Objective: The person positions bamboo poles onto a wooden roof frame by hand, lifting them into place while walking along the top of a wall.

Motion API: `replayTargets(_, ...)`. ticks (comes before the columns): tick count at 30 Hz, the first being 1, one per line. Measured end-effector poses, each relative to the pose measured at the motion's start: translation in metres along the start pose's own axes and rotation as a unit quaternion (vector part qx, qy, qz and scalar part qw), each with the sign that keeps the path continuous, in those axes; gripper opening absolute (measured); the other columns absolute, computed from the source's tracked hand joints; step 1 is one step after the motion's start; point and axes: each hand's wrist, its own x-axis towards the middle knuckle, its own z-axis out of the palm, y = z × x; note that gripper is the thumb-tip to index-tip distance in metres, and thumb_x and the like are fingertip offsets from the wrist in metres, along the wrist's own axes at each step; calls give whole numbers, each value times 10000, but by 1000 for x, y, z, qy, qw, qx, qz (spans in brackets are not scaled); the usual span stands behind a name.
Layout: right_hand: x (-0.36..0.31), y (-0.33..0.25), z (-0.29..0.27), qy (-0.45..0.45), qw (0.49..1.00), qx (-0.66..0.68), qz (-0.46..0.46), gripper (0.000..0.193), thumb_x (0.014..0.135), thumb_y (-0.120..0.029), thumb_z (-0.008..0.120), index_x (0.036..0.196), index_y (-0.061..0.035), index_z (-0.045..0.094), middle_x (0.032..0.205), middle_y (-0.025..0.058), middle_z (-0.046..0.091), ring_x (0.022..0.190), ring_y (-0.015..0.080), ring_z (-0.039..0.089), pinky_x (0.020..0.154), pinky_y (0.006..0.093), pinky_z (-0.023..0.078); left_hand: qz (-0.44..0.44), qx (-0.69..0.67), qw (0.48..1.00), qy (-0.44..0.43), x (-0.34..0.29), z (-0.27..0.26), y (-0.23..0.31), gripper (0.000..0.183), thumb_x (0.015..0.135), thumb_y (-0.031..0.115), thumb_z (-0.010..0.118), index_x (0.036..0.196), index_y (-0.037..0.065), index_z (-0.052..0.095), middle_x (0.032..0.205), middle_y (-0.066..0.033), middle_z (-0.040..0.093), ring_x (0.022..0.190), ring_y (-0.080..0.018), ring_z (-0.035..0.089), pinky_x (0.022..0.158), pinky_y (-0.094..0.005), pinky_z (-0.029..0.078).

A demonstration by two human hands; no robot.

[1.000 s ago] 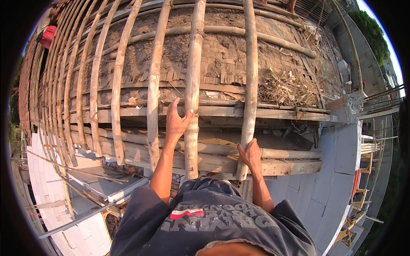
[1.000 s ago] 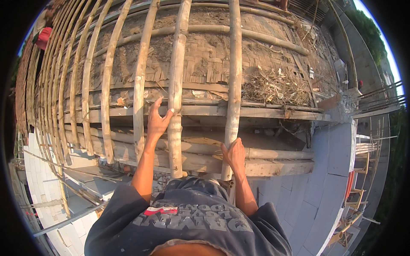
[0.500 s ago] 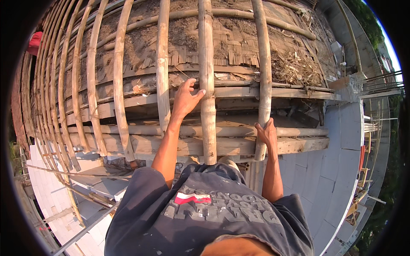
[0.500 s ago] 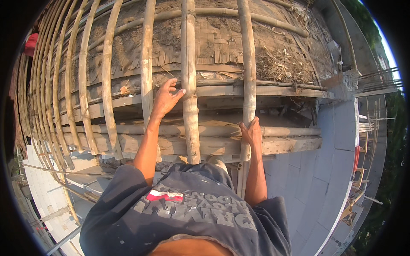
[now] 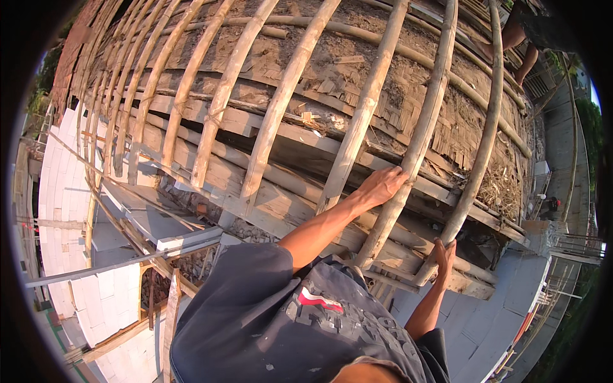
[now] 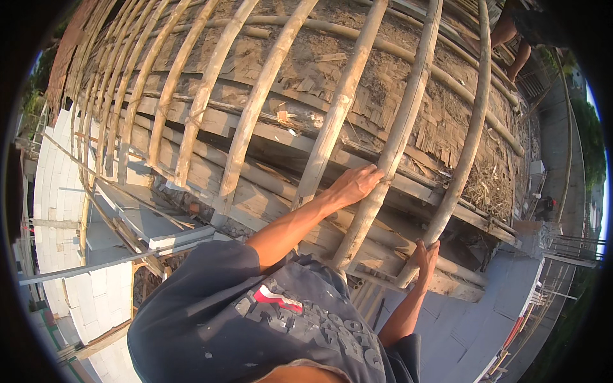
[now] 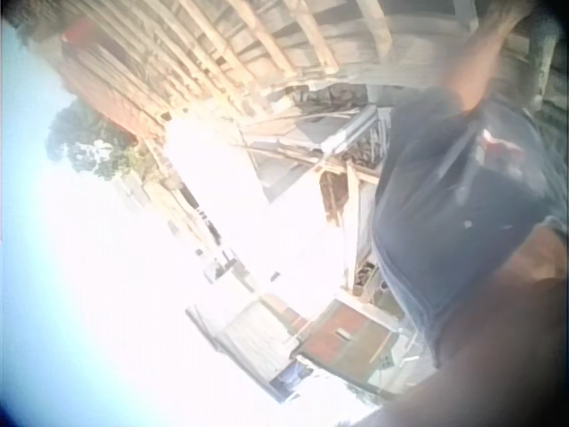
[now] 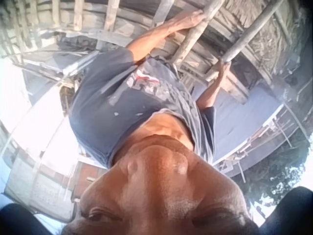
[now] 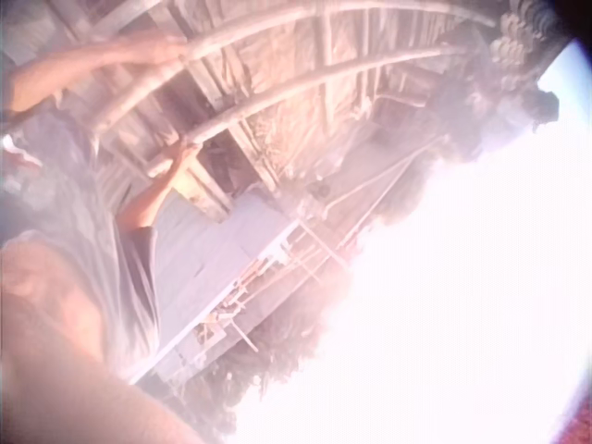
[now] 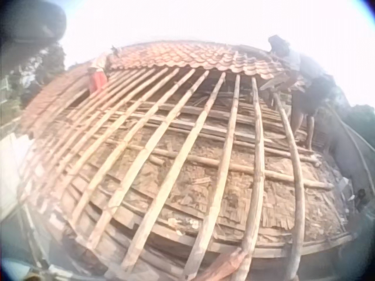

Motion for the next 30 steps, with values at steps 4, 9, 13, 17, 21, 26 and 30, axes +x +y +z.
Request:
replayTargets(4,9,12,1,-2,1000,12,-6,612,853,-334,704,1331,14,548,1119,189,662,993,308,626,888,421,498,23,39,999,10,0,-16,-15,169,906,21,618,1073,2,603,864,-154,598,816,-366,658,678,-465,559)
replayTargets(9,16,40,11,-7,995,89,-36,567,879,-298,707,1329,-3,527,1097,151,631,969,250,587,857,415,492,43,50,997,34,-20,-22,-34,234,940,54,566,1153,1,647,968,-180,659,943,-375,669,812,-481,544)
replayTargets(13,16,45,18,35,999,36,-16,564,848,-326,706,1260,23,544,1045,202,626,947,314,610,865,448,503,4,86,996,18,-25,-23,-35,253,937,33,560,1174,23,646,1004,-157,685,993,-345,665,928,-460,498)
replayTargets(17,9,42,22,56,997,43,-28,552,834,-313,709,1234,32,547,1035,216,638,945,336,634,851,460,508,15,51,995,80,-25,-19,-42,189,932,41,617,1119,43,643,930,-132,659,971,-347,645,911,-454,492)
replayTargets(21,10,34,21,98,993,26,-58,520,824,-303,729,1180,30,547,1006,240,654,937,366,659,842,467,518,19,-17,999,-43,-24,-44,-26,508,927,116,724,1416,83,592,1315,-146,614,1210,-362,599,1058,-452,494)
replayTargets(26,1,15,14,91,996,13,-18,537,861,-307,735,1209,19,489,1103,322,661,1036,512,652,880,533,510,-15,96,991,91,-1,-97,-24,687,871,94,768,1494,55,482,1460,-229,451,1369,-440,447,1160,-538,392)
replayTargets(30,-6,15,13,107,994,20,-3,555,845,-312,715,1233,20,497,1129,328,663,1080,505,648,911,529,507,-86,170,969,157,22,-117,-71,826,873,179,795,1552,8,357,1517,-292,380,1439,-474,355,1187,-586,341)
